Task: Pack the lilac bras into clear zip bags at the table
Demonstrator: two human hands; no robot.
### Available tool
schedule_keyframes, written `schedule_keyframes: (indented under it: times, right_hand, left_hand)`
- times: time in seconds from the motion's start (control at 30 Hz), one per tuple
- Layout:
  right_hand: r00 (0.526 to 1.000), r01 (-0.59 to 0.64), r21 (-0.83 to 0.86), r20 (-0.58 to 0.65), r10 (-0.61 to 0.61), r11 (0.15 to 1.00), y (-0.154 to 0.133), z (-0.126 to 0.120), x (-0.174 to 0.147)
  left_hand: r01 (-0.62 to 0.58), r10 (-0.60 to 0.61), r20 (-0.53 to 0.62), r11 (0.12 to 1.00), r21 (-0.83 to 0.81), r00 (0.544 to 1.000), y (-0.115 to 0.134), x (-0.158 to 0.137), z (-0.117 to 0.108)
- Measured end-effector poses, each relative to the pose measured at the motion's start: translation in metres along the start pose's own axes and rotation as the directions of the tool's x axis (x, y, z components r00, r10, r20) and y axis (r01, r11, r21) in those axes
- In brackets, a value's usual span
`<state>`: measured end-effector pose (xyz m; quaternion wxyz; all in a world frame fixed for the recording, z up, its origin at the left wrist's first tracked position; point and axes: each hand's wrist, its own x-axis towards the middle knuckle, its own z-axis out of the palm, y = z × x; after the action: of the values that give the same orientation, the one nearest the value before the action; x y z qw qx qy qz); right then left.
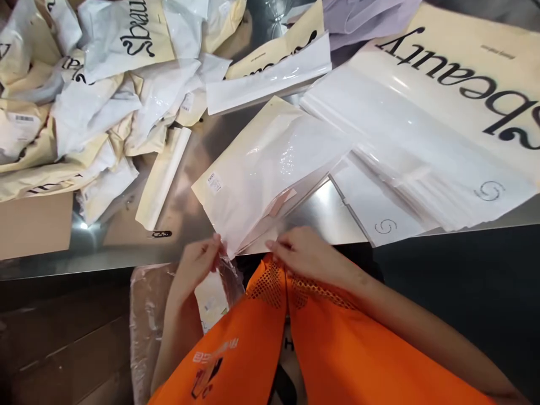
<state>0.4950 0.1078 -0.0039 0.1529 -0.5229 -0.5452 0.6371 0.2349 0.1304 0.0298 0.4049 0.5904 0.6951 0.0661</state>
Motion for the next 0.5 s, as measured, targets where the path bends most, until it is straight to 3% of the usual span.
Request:
schedule_keyframes:
  times: [0.07, 0.1, 0.2, 0.3, 0.4, 0.5]
  right_hand:
    - [0.982, -0.027, 0.171, 0.186, -0.005, 0.985, 0.001, 0.026, 0.006]
    - [0.972, -0.035, 0.258, 0.234, -0.027, 0.966, 0.001, 0.039, 0.011]
    - [0.963, 0.003, 0.403, 0.244, -0.111, 0.915, -0.006, 0.074, 0.026]
    - [0.973, 0.087, 0.435, 0.156, -0.17, 0.896, -0.017, 0.095, 0.031]
    - [0.986, 0.127, 0.477, 0.038, -0.165, 0.869, -0.024, 0.091, 0.031]
    - [0.988, 0.094, 0.5, -0.154, -0.019, 0.861, -0.018, 0.044, 0.029]
  left_hand:
    - [0.133, -0.086, 0.183, 0.957, -0.259, 0.979, -0.023, -0.009, 0.019]
    - [0.162, -0.085, 0.209, 0.909, -0.384, 0.974, -0.029, -0.012, 0.03]
    - [0.13, -0.062, 0.128, 0.749, -0.65, 0.99, -0.033, -0.019, 0.055]
    - [0.104, -0.088, 0.063, 0.629, -0.77, 0.994, -0.026, -0.022, 0.064]
    - [0.133, -0.138, 0.07, 0.528, -0.839, 0.988, -0.021, -0.025, 0.061]
    - [0.124, -0.194, 0.04, 0.448, -0.885, 0.98, -0.027, -0.029, 0.058]
